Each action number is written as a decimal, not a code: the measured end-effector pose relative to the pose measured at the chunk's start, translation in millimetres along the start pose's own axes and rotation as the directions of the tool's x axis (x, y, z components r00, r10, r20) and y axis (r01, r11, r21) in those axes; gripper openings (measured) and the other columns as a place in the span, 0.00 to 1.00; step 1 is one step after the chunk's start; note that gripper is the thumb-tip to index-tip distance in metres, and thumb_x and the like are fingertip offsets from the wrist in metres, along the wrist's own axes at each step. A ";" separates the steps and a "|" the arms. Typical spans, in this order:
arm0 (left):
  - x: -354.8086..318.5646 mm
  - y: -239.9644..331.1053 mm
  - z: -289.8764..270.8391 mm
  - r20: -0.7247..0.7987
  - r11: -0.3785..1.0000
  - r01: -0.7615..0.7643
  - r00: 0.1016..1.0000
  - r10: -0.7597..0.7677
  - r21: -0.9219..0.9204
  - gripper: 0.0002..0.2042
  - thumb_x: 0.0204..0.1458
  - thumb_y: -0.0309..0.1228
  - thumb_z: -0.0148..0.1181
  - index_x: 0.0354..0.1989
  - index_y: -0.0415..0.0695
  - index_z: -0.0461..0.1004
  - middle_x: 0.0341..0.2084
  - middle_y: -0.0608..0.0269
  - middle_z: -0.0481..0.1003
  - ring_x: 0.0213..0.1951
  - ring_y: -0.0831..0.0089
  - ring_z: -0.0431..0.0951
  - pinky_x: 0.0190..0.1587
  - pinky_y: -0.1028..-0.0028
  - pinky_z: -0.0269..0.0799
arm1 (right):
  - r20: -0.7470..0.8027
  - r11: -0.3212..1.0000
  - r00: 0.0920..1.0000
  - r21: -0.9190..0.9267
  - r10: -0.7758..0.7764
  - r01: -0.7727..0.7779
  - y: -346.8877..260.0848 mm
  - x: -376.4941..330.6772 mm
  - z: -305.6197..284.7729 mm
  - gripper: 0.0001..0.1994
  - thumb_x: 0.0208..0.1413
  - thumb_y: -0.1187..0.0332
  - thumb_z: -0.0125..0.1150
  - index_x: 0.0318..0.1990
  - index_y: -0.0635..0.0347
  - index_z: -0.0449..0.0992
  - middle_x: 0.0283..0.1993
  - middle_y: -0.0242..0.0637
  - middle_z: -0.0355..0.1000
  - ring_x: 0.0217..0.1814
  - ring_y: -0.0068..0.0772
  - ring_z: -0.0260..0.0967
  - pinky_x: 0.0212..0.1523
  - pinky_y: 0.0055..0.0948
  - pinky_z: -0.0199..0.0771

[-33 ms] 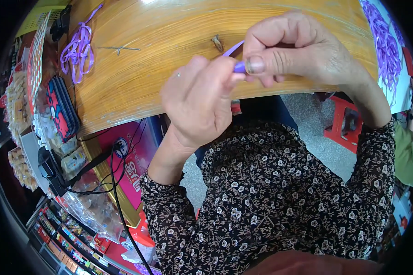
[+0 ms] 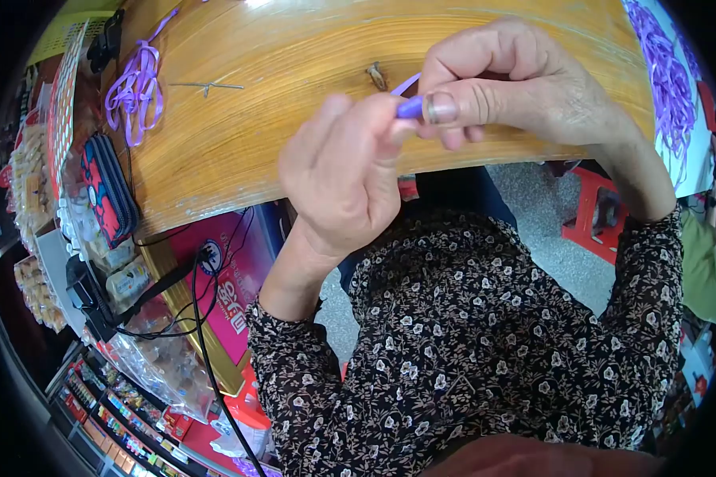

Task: The person picks up a purple ribbon and rolls it into a small coil by hand before threading another ribbon through it to tie a knot.

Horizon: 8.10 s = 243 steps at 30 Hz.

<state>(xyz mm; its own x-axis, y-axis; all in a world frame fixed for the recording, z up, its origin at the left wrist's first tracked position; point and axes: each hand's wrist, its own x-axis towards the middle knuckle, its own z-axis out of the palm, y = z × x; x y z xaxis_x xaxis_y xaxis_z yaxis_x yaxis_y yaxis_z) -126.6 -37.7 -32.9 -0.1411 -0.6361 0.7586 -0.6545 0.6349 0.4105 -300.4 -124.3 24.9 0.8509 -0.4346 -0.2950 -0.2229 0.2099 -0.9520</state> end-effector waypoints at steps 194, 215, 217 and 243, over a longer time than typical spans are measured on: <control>101.2 -17.7 76.8 0.224 0.535 0.574 0.783 -0.581 -0.619 0.02 0.48 0.20 0.59 0.30 0.37 0.74 0.23 0.74 0.69 0.25 0.88 0.66 0.27 0.87 0.62 | -0.317 0.569 0.504 -0.658 -0.804 0.494 8.5 -25.3 -118.2 0.11 0.52 0.75 0.57 0.43 0.60 0.75 0.39 0.33 0.74 0.41 0.23 0.70 0.42 0.20 0.69; 100.3 -5.1 75.2 0.282 0.541 0.628 0.758 -0.588 -0.560 0.03 0.47 0.21 0.59 0.31 0.37 0.74 0.23 0.73 0.72 0.25 0.88 0.67 0.27 0.86 0.63 | -0.194 0.383 0.449 -0.841 -0.872 0.381 9.0 -27.3 -101.6 0.10 0.45 0.77 0.61 0.38 0.62 0.77 0.34 0.35 0.72 0.37 0.28 0.69 0.35 0.23 0.68; 100.1 -4.7 75.8 0.214 0.615 0.598 0.784 -0.583 -0.513 0.03 0.46 0.21 0.59 0.30 0.38 0.74 0.22 0.71 0.72 0.24 0.87 0.67 0.26 0.85 0.63 | -0.216 0.401 0.425 -0.816 -0.879 0.416 7.7 -28.2 -102.7 0.10 0.46 0.77 0.61 0.39 0.62 0.77 0.35 0.35 0.72 0.38 0.28 0.69 0.36 0.23 0.68; 99.2 -5.0 72.1 0.258 0.558 0.584 0.791 -0.555 -0.589 0.02 0.50 0.22 0.57 0.32 0.38 0.74 0.24 0.73 0.69 0.26 0.87 0.65 0.28 0.85 0.60 | -0.232 0.458 0.499 -0.795 -0.835 0.398 10.8 -30.5 -100.7 0.07 0.46 0.78 0.60 0.35 0.62 0.77 0.32 0.33 0.71 0.36 0.25 0.69 0.35 0.21 0.68</control>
<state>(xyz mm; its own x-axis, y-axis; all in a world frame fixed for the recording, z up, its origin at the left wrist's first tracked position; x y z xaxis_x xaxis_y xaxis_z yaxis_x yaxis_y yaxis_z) -190.9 -135.7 3.9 0.0600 -0.9686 0.2412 -0.0101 0.2410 0.9705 -376.7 -197.0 15.3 0.5005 -0.5950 0.6289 -0.1418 -0.7730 -0.6184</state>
